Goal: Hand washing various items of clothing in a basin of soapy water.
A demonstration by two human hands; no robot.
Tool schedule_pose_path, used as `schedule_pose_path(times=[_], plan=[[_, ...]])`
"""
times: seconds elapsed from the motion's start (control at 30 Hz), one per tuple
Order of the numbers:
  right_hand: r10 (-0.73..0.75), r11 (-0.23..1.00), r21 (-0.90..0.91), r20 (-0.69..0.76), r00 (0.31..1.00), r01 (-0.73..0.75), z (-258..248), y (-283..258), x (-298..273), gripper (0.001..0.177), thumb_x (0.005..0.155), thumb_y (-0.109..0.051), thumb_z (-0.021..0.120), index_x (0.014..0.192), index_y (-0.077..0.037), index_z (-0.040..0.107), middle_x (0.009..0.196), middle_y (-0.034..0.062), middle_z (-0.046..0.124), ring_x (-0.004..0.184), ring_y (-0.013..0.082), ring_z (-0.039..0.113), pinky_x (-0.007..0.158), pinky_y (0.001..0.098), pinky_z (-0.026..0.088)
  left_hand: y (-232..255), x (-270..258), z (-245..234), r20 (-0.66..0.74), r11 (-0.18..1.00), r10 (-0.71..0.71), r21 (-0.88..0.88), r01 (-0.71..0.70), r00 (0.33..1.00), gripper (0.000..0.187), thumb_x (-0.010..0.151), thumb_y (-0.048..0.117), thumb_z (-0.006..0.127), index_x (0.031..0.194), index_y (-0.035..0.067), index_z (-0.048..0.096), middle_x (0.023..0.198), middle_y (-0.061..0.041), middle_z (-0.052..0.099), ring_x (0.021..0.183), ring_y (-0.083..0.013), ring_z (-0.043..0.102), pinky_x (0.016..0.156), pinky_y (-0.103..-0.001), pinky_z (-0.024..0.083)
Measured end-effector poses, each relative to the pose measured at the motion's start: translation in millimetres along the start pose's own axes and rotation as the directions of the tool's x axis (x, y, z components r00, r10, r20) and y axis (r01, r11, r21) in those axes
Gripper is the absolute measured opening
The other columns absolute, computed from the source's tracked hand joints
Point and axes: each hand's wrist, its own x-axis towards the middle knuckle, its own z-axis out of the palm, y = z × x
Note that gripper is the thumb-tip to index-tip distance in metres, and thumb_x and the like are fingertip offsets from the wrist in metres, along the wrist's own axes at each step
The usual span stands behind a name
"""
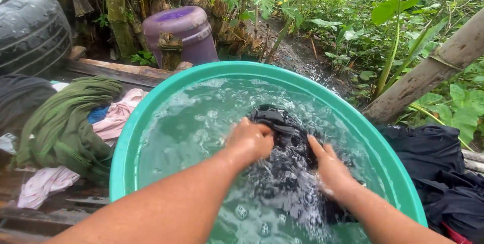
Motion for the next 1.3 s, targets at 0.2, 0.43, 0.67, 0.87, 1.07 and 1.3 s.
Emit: schedule_pose_path(times=[0.2,0.43,0.67,0.87,1.07,1.3], plan=[[0.256,0.912,0.257,0.255,0.933,-0.32,58,79,34,0.062,0.096,-0.039,0.064,0.15,-0.01,0.049,0.143,0.0181,0.059,0.13,0.0302,0.056,0.113,0.0394,0.04,-3,2,17,0.261,0.849,-0.047,0.518,-0.099,0.964,0.071,0.083,0.018,0.07,0.15,0.011,0.046,0.155,-0.027,0.037,0.146,-0.0448,0.036,0.114,-0.052,0.033],[0.469,0.446,0.656,0.408,0.783,-0.609,-94,-34,-19,0.052,0.093,-0.024,0.079,0.139,-0.006,0.062,0.144,0.0137,0.052,0.127,0.0255,0.045,0.11,0.0719,0.022,49,-63,-63,0.222,0.749,-0.075,0.656,-0.092,0.972,0.065,0.088,0.01,0.065,0.145,0.04,0.057,0.151,-0.012,0.046,0.141,-0.0412,0.042,0.11,-0.055,0.042],[0.093,-0.046,0.988,0.153,0.984,-0.15,-233,-80,23,0.03,0.092,-0.017,0.07,0.117,-0.001,0.065,0.115,0.0143,0.073,0.101,0.0289,0.072,0.101,0.0536,0.055,104,25,-152,-0.115,0.964,0.25,-0.068,-0.259,0.961,0.071,0.079,-0.004,0.045,0.145,0.023,0.054,0.126,-0.016,0.071,0.11,-0.0314,0.071,0.089,-0.042,0.058],[-0.011,0.025,0.946,-0.323,0.946,0.323,-316,-65,15,0.02,0.087,0.001,0.067,0.107,0.0,0.063,0.104,0.0148,0.074,0.097,0.0267,0.076,0.096,0.0518,0.054,172,4,-241,-0.271,0.695,0.374,-0.551,-0.462,0.887,0.02,0.073,0.012,0.071,0.091,0.011,0.08,0.104,-0.015,0.082,0.096,-0.0277,0.077,0.087,-0.049,0.059],[0.334,0.325,0.945,-0.139,0.932,0.025,-230,-3,56,0.031,0.085,0.007,0.061,0.104,-0.018,0.062,0.101,0.0053,0.068,0.089,0.0275,0.072,0.083,0.056,0.061,103,15,-191,0.125,0.897,0.157,-0.433,-0.088,0.98,0.038,0.067,0.022,0.077,0.102,0.01,0.076,0.116,-0.012,0.079,0.109,-0.0285,0.072,0.097,-0.048,0.053],[0.303,0.714,0.637,0.092,0.949,-0.29,-48,-5,28,0.041,0.085,-0.015,0.078,0.126,-0.016,0.07,0.108,0.0069,0.069,0.096,0.0227,0.063,0.088,0.0471,0.051,-28,30,-33,-0.012,0.986,0.131,0.11,-0.129,0.991,0.033,0.078,0.032,0.076,0.109,0.022,0.077,0.111,-0.013,0.071,0.098,-0.028,0.067,0.09,-0.041,0.053]])
